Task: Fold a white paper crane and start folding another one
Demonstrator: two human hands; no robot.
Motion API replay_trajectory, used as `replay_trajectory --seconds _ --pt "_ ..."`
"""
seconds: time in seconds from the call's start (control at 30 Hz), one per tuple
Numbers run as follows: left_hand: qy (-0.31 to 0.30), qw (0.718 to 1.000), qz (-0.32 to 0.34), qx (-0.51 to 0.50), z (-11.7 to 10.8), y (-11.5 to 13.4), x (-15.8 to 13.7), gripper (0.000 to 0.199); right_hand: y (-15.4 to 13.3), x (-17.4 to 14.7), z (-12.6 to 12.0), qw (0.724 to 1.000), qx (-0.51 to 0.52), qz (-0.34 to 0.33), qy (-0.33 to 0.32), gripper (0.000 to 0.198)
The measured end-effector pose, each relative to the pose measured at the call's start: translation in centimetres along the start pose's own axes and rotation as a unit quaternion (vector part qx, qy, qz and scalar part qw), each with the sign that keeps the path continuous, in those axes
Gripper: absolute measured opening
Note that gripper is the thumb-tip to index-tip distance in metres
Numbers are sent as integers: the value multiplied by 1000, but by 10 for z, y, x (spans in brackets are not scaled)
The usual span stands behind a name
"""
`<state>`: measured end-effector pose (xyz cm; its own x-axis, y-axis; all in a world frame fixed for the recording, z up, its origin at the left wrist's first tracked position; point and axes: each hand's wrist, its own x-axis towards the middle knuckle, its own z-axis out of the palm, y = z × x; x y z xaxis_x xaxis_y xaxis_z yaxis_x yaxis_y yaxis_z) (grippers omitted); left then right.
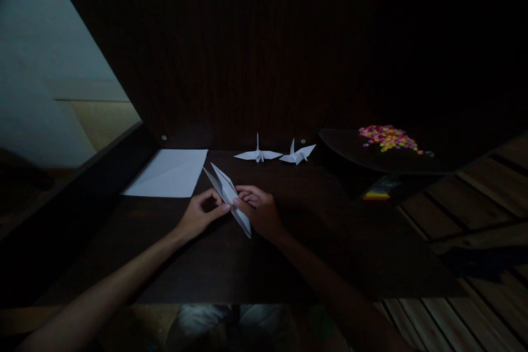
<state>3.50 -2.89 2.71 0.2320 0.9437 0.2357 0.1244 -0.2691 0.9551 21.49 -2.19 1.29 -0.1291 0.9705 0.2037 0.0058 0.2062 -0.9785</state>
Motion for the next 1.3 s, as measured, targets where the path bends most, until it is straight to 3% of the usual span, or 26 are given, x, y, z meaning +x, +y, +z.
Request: replay_trajectory --seconds 0.37,0.63,0.97,1.13,1.3 --pt "-17 1000 -5 -22 -1 7 -2 25 -5 -2 2 999 -1 48 -19 17" --pt "-22 1000 7 -8 -4 2 -1 27 -11 -2 1 998 -17 52 -32 25" --pt "0 977 -99 -190 -3 -3 1 43 -11 -4 1 997 -26 46 -50 30" --pt "-65 977 -132 -156 -4 -3 1 35 -8 -5 1 997 -58 31 -48 33" --pt "-83 976 -147 -139 -3 -2 -1 33 -9 -4 -1 993 -93 25 -67 40"
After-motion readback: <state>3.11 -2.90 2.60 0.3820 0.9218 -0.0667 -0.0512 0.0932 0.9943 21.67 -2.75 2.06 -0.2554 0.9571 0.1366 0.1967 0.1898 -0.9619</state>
